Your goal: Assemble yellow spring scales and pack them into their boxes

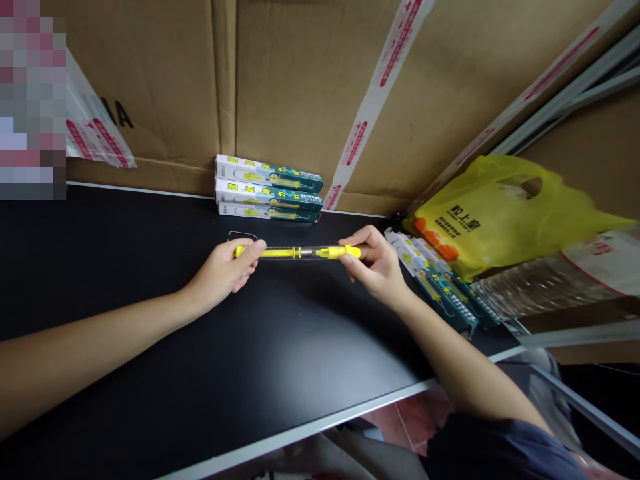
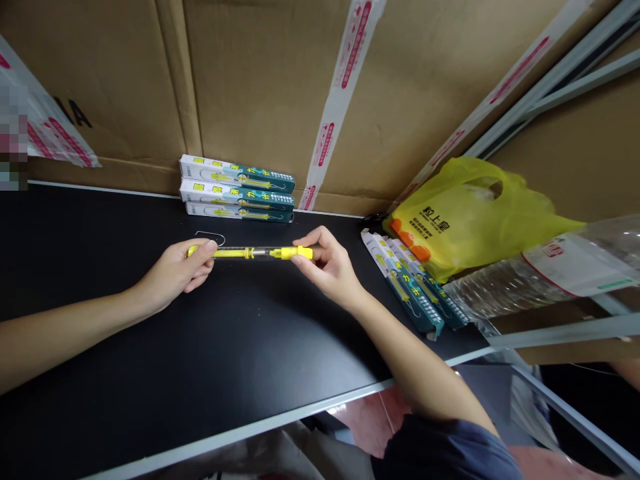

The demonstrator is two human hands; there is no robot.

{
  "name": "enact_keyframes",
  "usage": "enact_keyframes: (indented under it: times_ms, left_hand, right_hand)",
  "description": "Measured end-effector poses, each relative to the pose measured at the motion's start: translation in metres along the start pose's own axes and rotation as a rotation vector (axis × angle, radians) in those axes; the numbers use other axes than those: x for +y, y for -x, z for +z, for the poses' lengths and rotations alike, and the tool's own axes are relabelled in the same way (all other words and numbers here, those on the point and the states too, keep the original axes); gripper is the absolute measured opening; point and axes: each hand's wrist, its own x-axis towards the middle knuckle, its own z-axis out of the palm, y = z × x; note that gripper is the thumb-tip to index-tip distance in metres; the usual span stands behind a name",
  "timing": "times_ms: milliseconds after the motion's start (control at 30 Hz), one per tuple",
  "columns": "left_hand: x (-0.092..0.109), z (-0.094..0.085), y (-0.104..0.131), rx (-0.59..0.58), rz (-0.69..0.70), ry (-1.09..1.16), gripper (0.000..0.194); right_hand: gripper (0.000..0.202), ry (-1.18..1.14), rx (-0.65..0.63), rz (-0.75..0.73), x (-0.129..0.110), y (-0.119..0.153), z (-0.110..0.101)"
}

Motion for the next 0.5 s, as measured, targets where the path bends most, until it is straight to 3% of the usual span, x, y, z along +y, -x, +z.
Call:
enact_keyframes:
  times_ms: [333,500]
  left_hand:
    - [0.0018,0.0005,0.0003,0.011,-0.017,-0.004,0.042]
    - [0.0001,-0.0003,-0.0004,0.012,-0.011,0.001,0.043]
  right_hand:
    - [0.035,-0.01,0.04,0.043,-0.0026,-0.001,0.0029]
    - [0.03,0.045,0.095,-0.014,0.0011,-0.001,0.0018]
